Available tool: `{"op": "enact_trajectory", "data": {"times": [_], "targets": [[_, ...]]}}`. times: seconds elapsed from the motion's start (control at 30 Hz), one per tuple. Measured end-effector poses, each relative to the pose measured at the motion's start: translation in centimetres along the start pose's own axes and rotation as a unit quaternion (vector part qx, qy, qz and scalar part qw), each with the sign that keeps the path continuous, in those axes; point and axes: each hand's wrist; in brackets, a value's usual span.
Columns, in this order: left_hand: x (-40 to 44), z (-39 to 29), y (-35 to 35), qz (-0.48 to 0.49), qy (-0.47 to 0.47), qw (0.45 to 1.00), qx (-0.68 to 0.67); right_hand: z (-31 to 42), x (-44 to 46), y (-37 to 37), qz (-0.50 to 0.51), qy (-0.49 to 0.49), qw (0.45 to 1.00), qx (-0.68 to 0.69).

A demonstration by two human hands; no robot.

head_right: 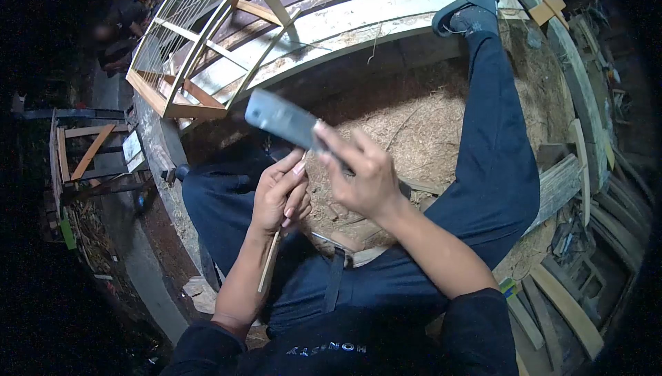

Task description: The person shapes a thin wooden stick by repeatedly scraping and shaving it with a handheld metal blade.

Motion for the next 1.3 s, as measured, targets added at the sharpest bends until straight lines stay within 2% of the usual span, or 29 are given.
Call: {"op": "enact_trajectory", "data": {"times": [0.07, 0.1, 0.13, 0.2, 0.33, 0.43, 0.53, 0.6, 0.67, 0.73, 0.8, 0.9, 1.0, 1.07, 1.13, 1.17, 1.23, 1.3], "targets": [[-0.1, 0.1, 0.2, 0.012, 0.006, 1.0, 0.009, -1.2, 1.1, 0.0, -0.067, 0.004, 0.998, -0.007], [0.0, 0.2, 0.0, 0.015, 0.007, 1.0, 0.009, -0.9, 0.7, -0.3, -0.061, -0.033, 0.997, -0.015], [0.0, 0.4, -0.4, 0.021, 0.009, 1.0, 0.017, -0.1, 0.1, -0.4, -0.06, -0.034, 0.997, -0.015], [-0.1, 0.3, -0.6, 0.018, 0.012, 0.998, 0.052, 1.4, -1.1, -0.3, 0.009, -0.019, 0.999, 0.035], [0.2, 0.1, 0.0, 0.025, 0.006, 1.0, 0.004, -0.3, 0.3, 0.1, -0.041, -0.031, 0.999, 0.007], [0.0, 0.0, -0.3, 0.016, 0.023, 0.999, 0.016, 0.5, -0.5, -0.1, -0.013, -0.03, 0.999, 0.019], [0.4, -0.2, 0.0, 0.019, 0.002, 1.0, 0.023, 0.1, -0.4, 0.1, -0.005, -0.026, 1.0, 0.005], [0.4, 0.1, -0.3, 0.017, 0.0, 1.0, 0.021, 0.2, -0.2, 0.4, -0.031, -0.027, 0.999, 0.013], [-0.1, 0.4, -0.7, 0.018, 0.011, 1.0, -0.002, 0.4, -0.4, 0.0, -0.011, -0.053, 0.998, 0.009], [0.2, 0.1, -0.6, 0.042, 0.006, 0.999, -0.006, -0.1, -0.4, 0.3, -0.023, -0.017, 1.0, 0.001], [-0.1, -0.1, 0.2, 0.004, 0.001, 1.0, -0.022, -0.6, 0.2, 0.3, -0.053, -0.012, 0.999, 0.006], [-0.2, 0.2, -0.7, 0.009, 0.005, 1.0, -0.004, -0.3, 0.2, 0.0, -0.031, -0.033, 0.999, -0.009], [0.1, 0.1, -0.7, 0.015, 0.004, 1.0, 0.013, -1.2, 0.3, 0.6, -0.056, -0.026, 0.998, 0.002], [0.1, 0.3, -0.1, 0.018, 0.016, 0.999, 0.04, -4.1, 2.2, 0.1, -0.087, -0.004, 0.996, 0.006], [-0.1, 0.1, 0.3, 0.015, 0.042, 0.994, 0.096, -4.8, 3.2, -0.9, -0.1, 0.187, 0.957, 0.2], [-0.1, 0.0, 0.4, 0.005, 0.037, 0.996, 0.077, -4.6, 3.0, -1.2, -0.095, 0.186, 0.958, 0.197], [-0.1, 0.3, 0.2, 0.021, 0.047, 0.993, 0.105, -1.7, 2.8, -3.0, 0.002, 0.297, 0.87, 0.395], [-0.2, 0.4, 0.6, 0.035, 0.055, 0.988, 0.139, -0.8, 2.4, -2.7, 0.019, 0.304, 0.861, 0.408]]}}
Point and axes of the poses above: each hand's wrist, its own x-axis towards the middle knuckle, its own y-axis out of the palm, z = x × y, and after that the axes turned 11 degrees about y, right-handed
